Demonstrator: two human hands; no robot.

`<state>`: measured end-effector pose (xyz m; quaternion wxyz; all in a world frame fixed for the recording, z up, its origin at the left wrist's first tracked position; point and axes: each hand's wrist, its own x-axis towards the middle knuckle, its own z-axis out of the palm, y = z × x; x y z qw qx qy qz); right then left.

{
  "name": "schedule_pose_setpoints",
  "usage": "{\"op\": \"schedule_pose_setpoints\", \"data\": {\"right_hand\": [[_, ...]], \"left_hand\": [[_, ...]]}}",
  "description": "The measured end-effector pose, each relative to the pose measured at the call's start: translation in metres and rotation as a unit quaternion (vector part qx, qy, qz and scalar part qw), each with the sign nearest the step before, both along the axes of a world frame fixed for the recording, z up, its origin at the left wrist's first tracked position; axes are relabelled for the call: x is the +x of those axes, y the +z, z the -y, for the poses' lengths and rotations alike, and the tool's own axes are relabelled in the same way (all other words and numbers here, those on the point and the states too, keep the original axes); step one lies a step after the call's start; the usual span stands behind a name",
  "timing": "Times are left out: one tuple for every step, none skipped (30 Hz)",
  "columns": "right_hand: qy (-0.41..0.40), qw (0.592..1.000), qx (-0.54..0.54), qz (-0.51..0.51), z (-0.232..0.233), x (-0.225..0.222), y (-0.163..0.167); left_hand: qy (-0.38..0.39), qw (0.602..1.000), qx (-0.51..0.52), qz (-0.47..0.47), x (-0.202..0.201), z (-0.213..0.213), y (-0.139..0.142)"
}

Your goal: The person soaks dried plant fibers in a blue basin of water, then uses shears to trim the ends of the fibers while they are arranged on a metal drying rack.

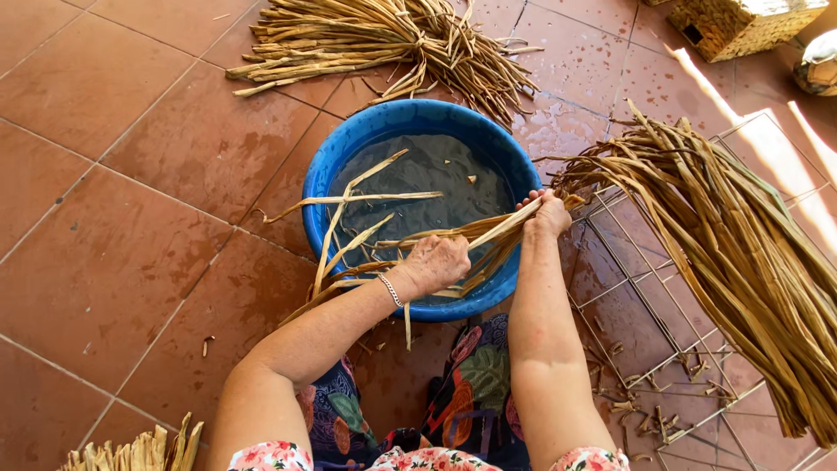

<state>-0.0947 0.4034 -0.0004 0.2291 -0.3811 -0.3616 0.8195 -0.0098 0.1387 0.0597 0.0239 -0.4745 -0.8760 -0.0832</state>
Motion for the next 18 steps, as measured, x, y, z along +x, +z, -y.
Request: {"op": "schedule_pose_setpoints", "data": {"right_hand": [[-0.004,1.0,0.001,-0.004,-0.004,0.0,-0.002],[-0.01,1.0,0.001,-0.004,-0.008,0.002,-0.003],[-0.012,1.0,0.001,-0.005,-0.012,0.004,-0.005],[-0.012,1.0,0.0,-0.009,-0.019,0.006,-0.006],[-0.012,1.0,0.001,-0.014,-0.025,0.008,-0.008],[-0.04,0.999,0.002,-0.011,-0.032,0.011,-0.009],[-0.068,0.998,0.002,-0.006,-0.041,0.015,-0.009],[-0.096,0.995,0.002,-0.002,-0.047,0.018,-0.01],[-0.096,0.995,-0.004,-0.002,-0.053,0.02,-0.01],[-0.095,0.995,-0.007,-0.001,-0.06,0.023,-0.01],[-0.096,0.995,-0.009,0.006,-0.065,0.025,-0.011],[-0.089,0.996,-0.006,0.01,-0.068,0.026,-0.012],[-0.081,0.997,-0.004,0.007,-0.071,0.027,-0.012],[-0.071,0.998,-0.002,-0.001,-0.073,0.027,-0.013],[-0.075,0.997,0.001,-0.002,-0.074,0.027,-0.013],[-0.08,0.997,0.004,0.003,-0.075,0.026,-0.014],[-0.086,0.996,0.006,0.01,-0.075,0.026,-0.014],[-0.097,0.995,0.006,0.021,-0.076,0.025,-0.014]], "left_hand": [[0.004,1.0,0.0,0.007,0.002,0.002,0.002],[0.006,1.0,-0.001,0.017,0.006,0.005,0.004],[-0.001,1.0,-0.003,0.017,0.01,0.009,0.005],[-0.007,1.0,-0.005,0.013,0.012,0.014,0.007],[-0.013,1.0,-0.005,0.009,0.014,0.019,0.008],[-0.014,1.0,-0.006,0.015,0.016,0.026,0.009],[-0.017,1.0,-0.006,0.024,0.019,0.032,0.009],[-0.018,0.999,-0.008,0.031,0.021,0.037,0.009],[-0.035,0.999,-0.028,0.014,0.021,0.04,0.009],[-0.053,0.998,-0.046,0.0,0.022,0.042,0.01],[-0.071,0.995,-0.063,-0.009,0.023,0.043,0.01],[-0.071,0.996,-0.045,0.005,0.025,0.045,0.01],[-0.071,0.997,-0.028,0.014,0.027,0.047,0.011],[-0.068,0.997,-0.012,0.017,0.026,0.05,0.012],[-0.075,0.997,-0.009,-0.017,0.025,0.053,0.014],[-0.082,0.996,-0.007,-0.044,0.027,0.057,0.015],[-0.089,0.994,-0.005,-0.069,0.031,0.063,0.016],[-0.093,0.994,-0.008,-0.057,0.033,0.068,0.018]]}}
